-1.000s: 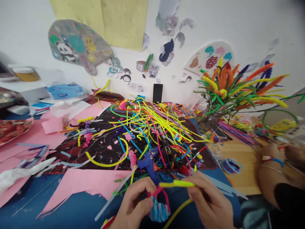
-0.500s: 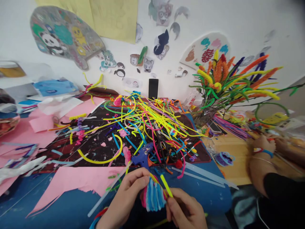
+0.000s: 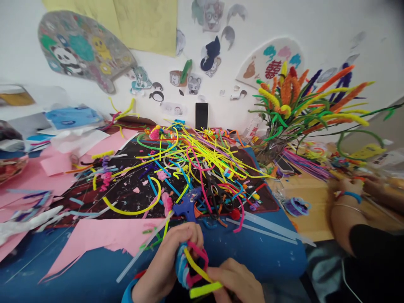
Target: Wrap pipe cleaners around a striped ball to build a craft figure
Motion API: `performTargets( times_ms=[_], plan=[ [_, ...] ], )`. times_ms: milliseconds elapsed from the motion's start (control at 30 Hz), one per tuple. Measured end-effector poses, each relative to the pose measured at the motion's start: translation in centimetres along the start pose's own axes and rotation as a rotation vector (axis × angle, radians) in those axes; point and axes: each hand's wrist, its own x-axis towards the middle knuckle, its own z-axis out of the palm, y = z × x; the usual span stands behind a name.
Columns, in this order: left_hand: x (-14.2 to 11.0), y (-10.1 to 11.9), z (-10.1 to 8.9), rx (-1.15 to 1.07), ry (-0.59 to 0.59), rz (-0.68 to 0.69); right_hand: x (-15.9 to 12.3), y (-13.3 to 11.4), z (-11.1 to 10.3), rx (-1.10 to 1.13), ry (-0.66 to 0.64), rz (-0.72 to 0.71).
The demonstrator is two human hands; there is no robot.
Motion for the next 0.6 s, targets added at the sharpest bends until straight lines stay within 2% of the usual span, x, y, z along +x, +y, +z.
performTargets(
  times_ms=[67, 133, 233, 300, 467, 500, 533, 600],
  plan=[
    [0.0, -0.3, 0.2, -0.011, 0.013, 0.025, 0.0, 0.1, 0.2, -0.044, 0.047, 0.075],
    [0.0, -0.4, 0.4, 0.028, 0.02, 0.069, 0.4, 0.0, 0.5, -0.035, 0.039, 0.15],
    [0.0, -0.5, 0.5, 0.075, 0.043, 0.162, 1.3, -0.4, 1.3, 0.124, -0.063, 0.267],
    [-0.1, -0.6, 0.3, 0.084, 0.082, 0.234, 1.8, -0.7, 1.7, 0.225, -0.072, 0.394],
    [-1.0, -2.0, -0.4, 0.257, 0.179, 0.468, 2.2, -0.8, 2.1, 0.392, 0.089, 0.741],
    [-1.2, -2.4, -0.4, 0.317, 0.162, 0.495, 2.2, -0.8, 2.1, 0.41, 0.126, 0.775],
    [-1.4, -2.8, -0.3, 0.349, 0.218, 0.525, 2.2, -0.7, 2.1, 0.423, 0.157, 0.789],
    [-1.8, -3.5, 0.1, 0.356, 0.328, 0.454, 2.4, -0.7, 2.1, 0.437, 0.188, 0.777]
  ],
)
